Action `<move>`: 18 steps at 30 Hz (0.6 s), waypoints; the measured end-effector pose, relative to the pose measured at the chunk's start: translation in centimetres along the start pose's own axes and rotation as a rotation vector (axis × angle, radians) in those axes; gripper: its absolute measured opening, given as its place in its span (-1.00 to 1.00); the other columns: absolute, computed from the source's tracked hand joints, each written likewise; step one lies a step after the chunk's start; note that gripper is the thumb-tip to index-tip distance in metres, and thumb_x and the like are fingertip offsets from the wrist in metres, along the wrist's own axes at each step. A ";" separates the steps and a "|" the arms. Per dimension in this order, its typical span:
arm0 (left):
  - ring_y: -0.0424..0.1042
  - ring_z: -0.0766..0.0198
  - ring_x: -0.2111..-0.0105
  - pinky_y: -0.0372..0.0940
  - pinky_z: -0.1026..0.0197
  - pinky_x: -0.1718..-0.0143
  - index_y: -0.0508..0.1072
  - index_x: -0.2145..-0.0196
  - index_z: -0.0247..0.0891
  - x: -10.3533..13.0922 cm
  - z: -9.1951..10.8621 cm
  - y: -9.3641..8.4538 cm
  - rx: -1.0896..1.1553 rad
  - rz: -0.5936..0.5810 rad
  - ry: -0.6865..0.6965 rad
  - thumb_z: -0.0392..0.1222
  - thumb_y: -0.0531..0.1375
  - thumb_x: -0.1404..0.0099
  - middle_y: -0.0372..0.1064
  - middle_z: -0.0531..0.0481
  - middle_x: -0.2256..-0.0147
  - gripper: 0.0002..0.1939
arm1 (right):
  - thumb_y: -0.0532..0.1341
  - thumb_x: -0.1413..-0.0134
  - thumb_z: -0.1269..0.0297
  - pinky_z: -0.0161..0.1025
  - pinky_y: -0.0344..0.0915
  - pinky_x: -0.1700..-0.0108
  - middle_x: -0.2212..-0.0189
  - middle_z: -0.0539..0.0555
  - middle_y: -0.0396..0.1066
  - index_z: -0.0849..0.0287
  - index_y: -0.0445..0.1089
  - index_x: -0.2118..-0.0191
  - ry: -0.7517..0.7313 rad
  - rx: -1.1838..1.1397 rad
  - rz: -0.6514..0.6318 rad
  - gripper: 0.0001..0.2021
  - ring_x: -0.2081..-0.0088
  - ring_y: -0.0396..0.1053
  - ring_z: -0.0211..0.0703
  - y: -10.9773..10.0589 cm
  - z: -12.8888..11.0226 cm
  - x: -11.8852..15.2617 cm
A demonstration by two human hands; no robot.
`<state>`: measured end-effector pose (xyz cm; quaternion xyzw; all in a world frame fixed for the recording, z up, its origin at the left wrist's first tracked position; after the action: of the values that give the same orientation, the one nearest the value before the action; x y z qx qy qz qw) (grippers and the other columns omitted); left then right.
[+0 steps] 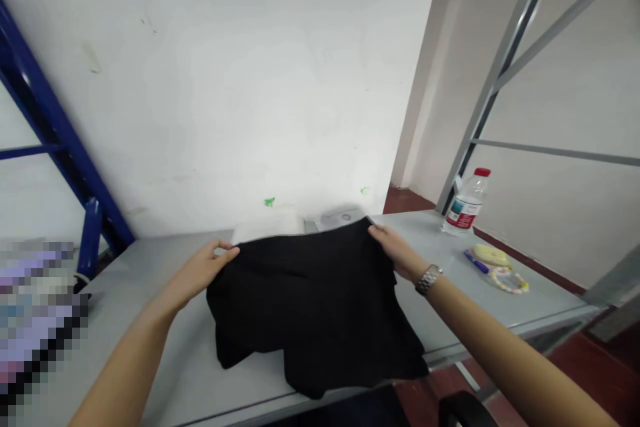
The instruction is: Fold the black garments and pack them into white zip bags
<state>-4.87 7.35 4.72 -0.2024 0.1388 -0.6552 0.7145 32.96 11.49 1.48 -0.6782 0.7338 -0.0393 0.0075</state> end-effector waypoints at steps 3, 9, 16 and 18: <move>0.38 0.18 0.61 0.16 0.29 0.65 0.21 -0.04 -0.23 -1.3 -3.2 1.1 -0.158 -0.109 -0.063 0.13 0.20 -0.04 0.33 0.13 0.62 -0.34 | 0.24 0.05 0.15 0.06 0.32 0.05 0.07 0.21 0.40 0.13 0.04 -0.19 -0.014 0.329 -0.052 -0.32 0.08 0.40 0.06 0.5 5.1 -0.6; 0.45 0.00 0.35 0.28 0.11 0.36 0.32 -0.01 -0.26 -1.8 -3.6 1.0 -0.707 -0.109 0.072 -0.14 0.08 -0.13 0.45 -0.13 0.38 -0.54 | 0.05 -0.03 0.44 -0.01 0.20 -0.09 -0.04 0.12 0.30 0.09 0.21 -0.09 -0.372 0.732 -0.105 -0.55 -0.05 0.28 -0.04 0.3 5.2 0.3; -0.22 -0.21 -0.26 -0.17 -0.32 -0.12 0.08 -0.21 0.03 1.1 -1.1 7.3 -0.880 -0.223 0.317 0.23 0.08 -0.13 -0.14 -0.17 -0.28 -0.28 | 0.05 -0.17 0.12 0.06 0.17 -0.06 -0.06 0.23 0.24 0.12 0.23 -0.10 -0.629 1.174 0.011 -0.59 -0.08 0.20 0.10 3.7 4.5 5.5; -0.42 -0.25 -0.26 -0.29 -0.42 -0.09 -0.09 -0.25 0.07 1.3 -1.5 9.3 -0.853 -0.420 0.237 0.29 0.15 -0.01 -0.36 -0.17 -0.31 -0.09 | 0.04 -0.19 0.11 0.05 0.18 -0.07 -0.05 0.22 0.27 0.12 0.25 -0.08 -0.648 1.215 -0.070 -0.61 -0.08 0.21 0.10 5.0 5.6 6.3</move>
<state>2.77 6.46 -0.87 -0.4248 0.4315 -0.6882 0.3996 27.89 5.34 -4.18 -0.5546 0.5199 -0.2394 0.6039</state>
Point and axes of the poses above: each hand's wrist, its own x-axis away from the middle knuckle, its own y-axis out of the palm, z = x × y, the point moved 3 cm from there along -x, towards the middle knuckle
